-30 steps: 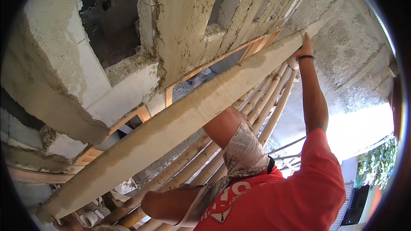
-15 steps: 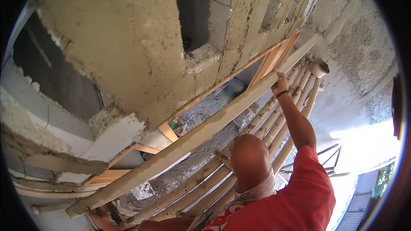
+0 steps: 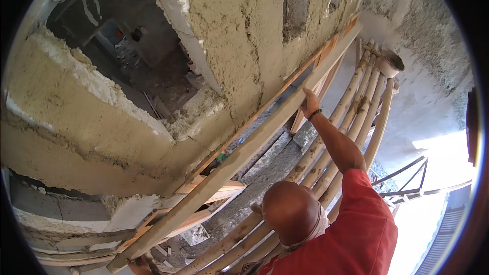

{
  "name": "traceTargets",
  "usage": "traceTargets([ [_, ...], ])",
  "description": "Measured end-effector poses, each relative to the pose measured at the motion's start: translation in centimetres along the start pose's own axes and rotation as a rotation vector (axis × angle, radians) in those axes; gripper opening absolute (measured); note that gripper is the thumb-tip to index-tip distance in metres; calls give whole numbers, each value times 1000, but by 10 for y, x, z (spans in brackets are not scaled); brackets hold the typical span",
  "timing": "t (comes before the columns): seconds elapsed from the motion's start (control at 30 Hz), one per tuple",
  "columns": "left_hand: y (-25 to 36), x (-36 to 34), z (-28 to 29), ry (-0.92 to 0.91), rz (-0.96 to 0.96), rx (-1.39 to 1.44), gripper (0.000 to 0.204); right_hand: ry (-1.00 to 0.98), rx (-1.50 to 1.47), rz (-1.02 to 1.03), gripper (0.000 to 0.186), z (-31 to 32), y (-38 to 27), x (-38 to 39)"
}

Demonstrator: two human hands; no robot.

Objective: The person applies wet mortar to a wall using a trowel while perched on a bamboo scaffold, scooping the mixture from a bucket and smoothing it into gaps in the masonry.

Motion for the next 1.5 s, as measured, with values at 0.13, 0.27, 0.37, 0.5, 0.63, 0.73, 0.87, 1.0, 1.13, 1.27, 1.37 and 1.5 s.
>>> traceTargets([
  [0.13,-17,-15,-14,-96,4,-147,52,-74,-14,21,36,-8,-14,-20],
  [0.27,-53,-13,-45,-165,101,-108,47,-52,-31,65,36,-12,-41,-45],
  [0.37,-44,8,-40,-170,-96,-130,43,-59,12,-3,37,-41,-6,-62],
  [0.5,-53,59,-92,-219,-90,-178,38,-151,29,-43,41,-9,4,-101],
  [0.63,-53,26,-154,-66,-149,-120,33,-241,131,-53,50,15,-44,-127],
  [0.73,-45,29,-118,50,-152,-105,25,-276,-25,-162,51,-3,-24,-128],
  [0.87,-80,40,-94,130,-102,-101,25,-195,51,-95,49,-6,-23,-128],
  [1.0,-99,40,-106,203,-64,-113,26,-203,27,-131,51,-6,-24,-135],
  [1.13,-106,40,-140,178,-2,-157,28,-243,31,-54,53,-6,-39,-147],
  [1.27,-119,34,-108,201,6,-202,27,-120,75,-34,53,-2,-8,-128],
  [1.37,-124,25,-118,163,-15,-223,28,-170,110,-11,57,-2,-15,-138],
  [1.5,-122,17,-135,172,-17,-154,29,-180,111,16,59,-4,-22,-147],
])
Point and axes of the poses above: each hand's wrist, its own x-axis away from the middle knuckle, its own z-axis out of the back of the hand, y = z × x, the point moved 4 cm from there along -x, towards the middle knuckle, and after that the axes turned 14 degrees about -x, right-handed, at the moved point
